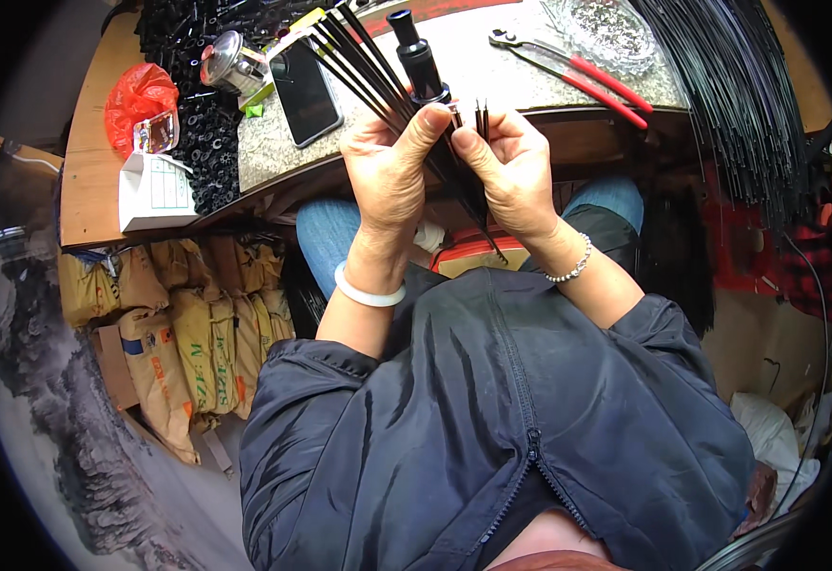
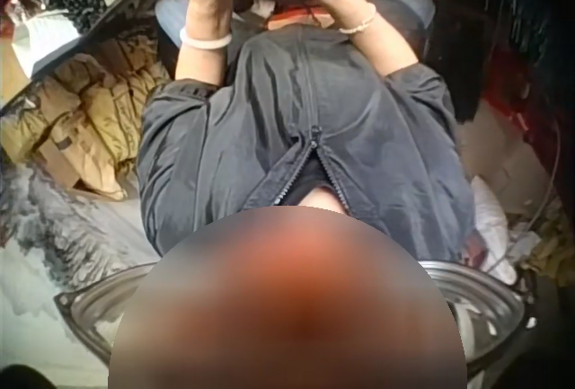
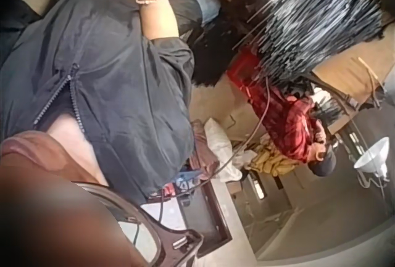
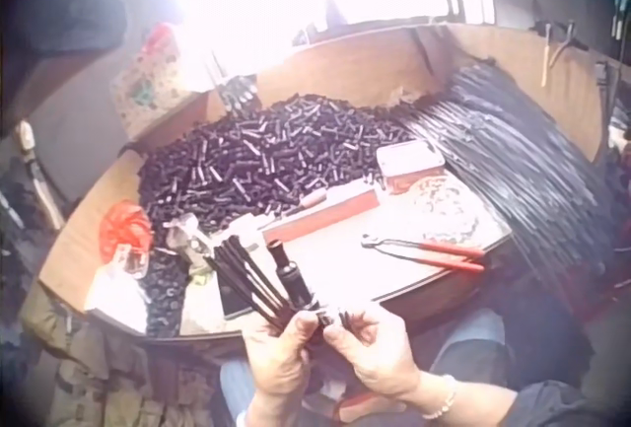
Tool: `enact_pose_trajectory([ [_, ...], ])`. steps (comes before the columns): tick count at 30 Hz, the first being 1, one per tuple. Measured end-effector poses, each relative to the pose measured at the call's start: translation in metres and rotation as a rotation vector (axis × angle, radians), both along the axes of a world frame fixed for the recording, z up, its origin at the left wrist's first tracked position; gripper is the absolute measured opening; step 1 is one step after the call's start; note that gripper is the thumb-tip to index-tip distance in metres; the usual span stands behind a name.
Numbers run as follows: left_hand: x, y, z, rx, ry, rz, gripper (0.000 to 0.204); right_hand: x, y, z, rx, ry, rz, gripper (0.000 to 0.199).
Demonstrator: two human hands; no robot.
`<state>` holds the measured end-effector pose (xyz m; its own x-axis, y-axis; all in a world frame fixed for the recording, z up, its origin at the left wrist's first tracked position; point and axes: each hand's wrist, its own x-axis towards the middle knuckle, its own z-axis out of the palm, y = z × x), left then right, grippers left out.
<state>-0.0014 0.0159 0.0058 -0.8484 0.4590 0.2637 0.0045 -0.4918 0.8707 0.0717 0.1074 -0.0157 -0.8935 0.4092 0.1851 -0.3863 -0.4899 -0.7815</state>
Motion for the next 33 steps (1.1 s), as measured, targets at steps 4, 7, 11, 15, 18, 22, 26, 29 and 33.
enact_pose_trajectory([
  [4, 0.005, 0.004, 0.007, 0.032, -0.036, 0.006, 0.021, -0.001, 0.002, -0.004, -0.025, 0.028, 0.039, 0.026],
  [7, 0.006, 0.005, 0.009, 0.039, -0.043, -0.023, 0.022, -0.001, 0.001, 0.0, 0.015, 0.005, -0.008, 0.029],
  [11, 0.004, 0.002, 0.006, 0.049, -0.048, -0.042, 0.023, -0.001, 0.003, 0.0, -0.008, -0.008, 0.018, 0.018],
  [15, 0.005, 0.002, 0.006, 0.088, -0.07, -0.066, 0.025, -0.003, 0.008, 0.003, -0.147, -0.052, 0.107, 0.014],
  [18, 0.006, 0.004, 0.005, 0.059, -0.058, -0.022, 0.024, -0.004, 0.013, 0.005, -0.167, -0.068, 0.234, 0.014],
  [22, 0.006, 0.006, 0.003, 0.08, -0.067, -0.017, 0.021, -0.003, 0.007, 0.01, -0.182, -0.07, 0.139, 0.014],
  [26, 0.009, 0.008, 0.004, 0.087, -0.078, 0.017, 0.021, -0.004, 0.006, 0.0, -0.198, -0.006, 0.08, 0.02],
  [29, 0.009, 0.009, 0.004, 0.07, -0.051, 0.047, 0.02, -0.004, 0.006, 0.001, -0.198, -0.002, 0.062, 0.019],
  [33, 0.008, 0.008, 0.002, 0.067, -0.066, 0.047, 0.022, -0.003, 0.006, 0.005, -0.161, -0.071, 0.067, 0.013],
])
